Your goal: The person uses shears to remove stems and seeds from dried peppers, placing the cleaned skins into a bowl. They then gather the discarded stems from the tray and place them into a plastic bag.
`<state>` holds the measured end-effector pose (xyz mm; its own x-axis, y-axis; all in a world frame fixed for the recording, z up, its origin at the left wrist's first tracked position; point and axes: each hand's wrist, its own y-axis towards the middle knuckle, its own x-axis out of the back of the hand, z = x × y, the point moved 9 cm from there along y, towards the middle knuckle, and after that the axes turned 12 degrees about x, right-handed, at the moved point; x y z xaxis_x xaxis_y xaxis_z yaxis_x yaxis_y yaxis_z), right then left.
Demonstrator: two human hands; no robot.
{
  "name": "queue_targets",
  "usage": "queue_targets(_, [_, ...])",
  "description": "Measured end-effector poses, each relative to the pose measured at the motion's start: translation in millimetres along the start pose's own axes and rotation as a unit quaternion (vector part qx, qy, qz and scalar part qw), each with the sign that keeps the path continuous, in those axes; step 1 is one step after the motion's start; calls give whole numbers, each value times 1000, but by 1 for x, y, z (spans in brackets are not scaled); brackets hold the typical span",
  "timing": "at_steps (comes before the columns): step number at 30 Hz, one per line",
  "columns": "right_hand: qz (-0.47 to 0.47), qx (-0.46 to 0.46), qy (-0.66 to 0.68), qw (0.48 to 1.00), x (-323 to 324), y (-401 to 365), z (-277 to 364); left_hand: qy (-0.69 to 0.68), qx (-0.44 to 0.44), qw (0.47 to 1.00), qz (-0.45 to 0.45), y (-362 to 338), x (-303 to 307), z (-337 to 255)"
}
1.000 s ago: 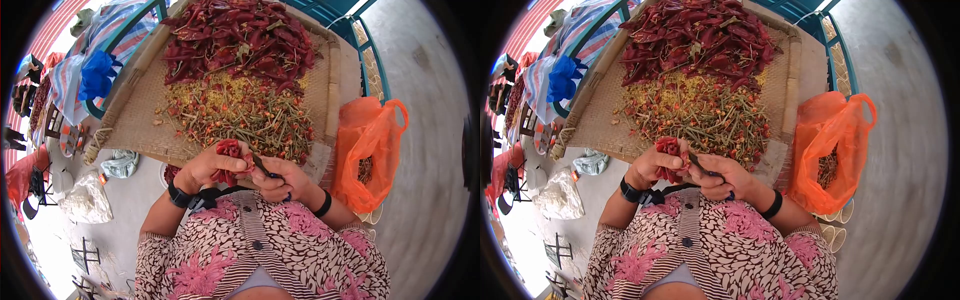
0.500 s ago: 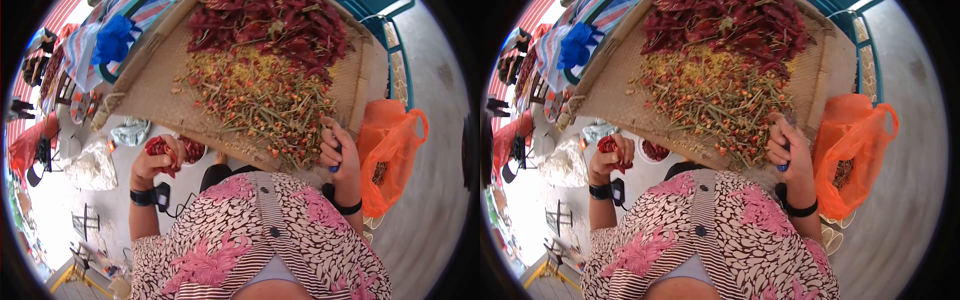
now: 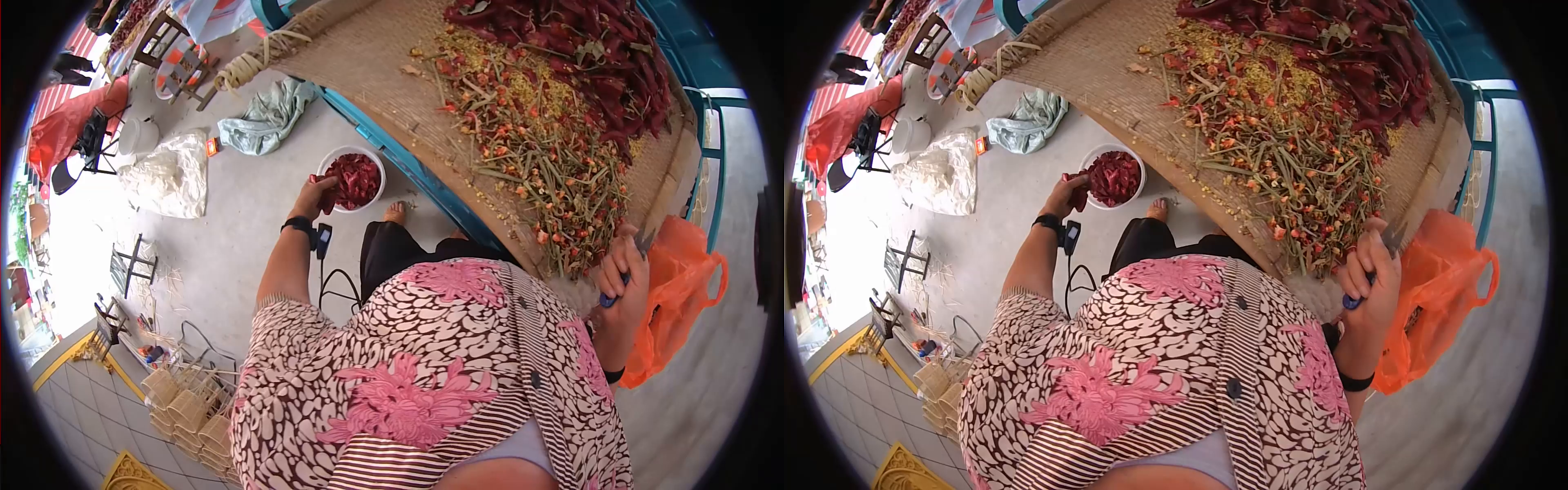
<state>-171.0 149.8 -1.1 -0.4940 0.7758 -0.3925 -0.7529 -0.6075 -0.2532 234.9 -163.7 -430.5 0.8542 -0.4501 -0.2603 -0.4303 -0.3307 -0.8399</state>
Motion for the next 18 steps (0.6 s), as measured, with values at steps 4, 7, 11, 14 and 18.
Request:
queue_targets(4, [-18, 22, -34, 999, 1, -9, 8, -104, 47, 975, -190, -18, 20, 2])
queue_targets(7, [-13, 34, -59, 998, 2, -12, 11, -147, 9, 973, -175, -9, 35, 0])
queue_targets(11, [-25, 68, -161, 984, 5, -11, 15, -121, -27, 986, -111, -10, 35, -3])
queue_targets(14, [-24, 104, -300, 948, 7, -9, 22, -29, -64, 986, -149, -52, 9, -23])
queue_targets(18, [-41, 220, -449, 865, -5, 11, 71, 217, -179, 953, -109, -99, -65, -64])
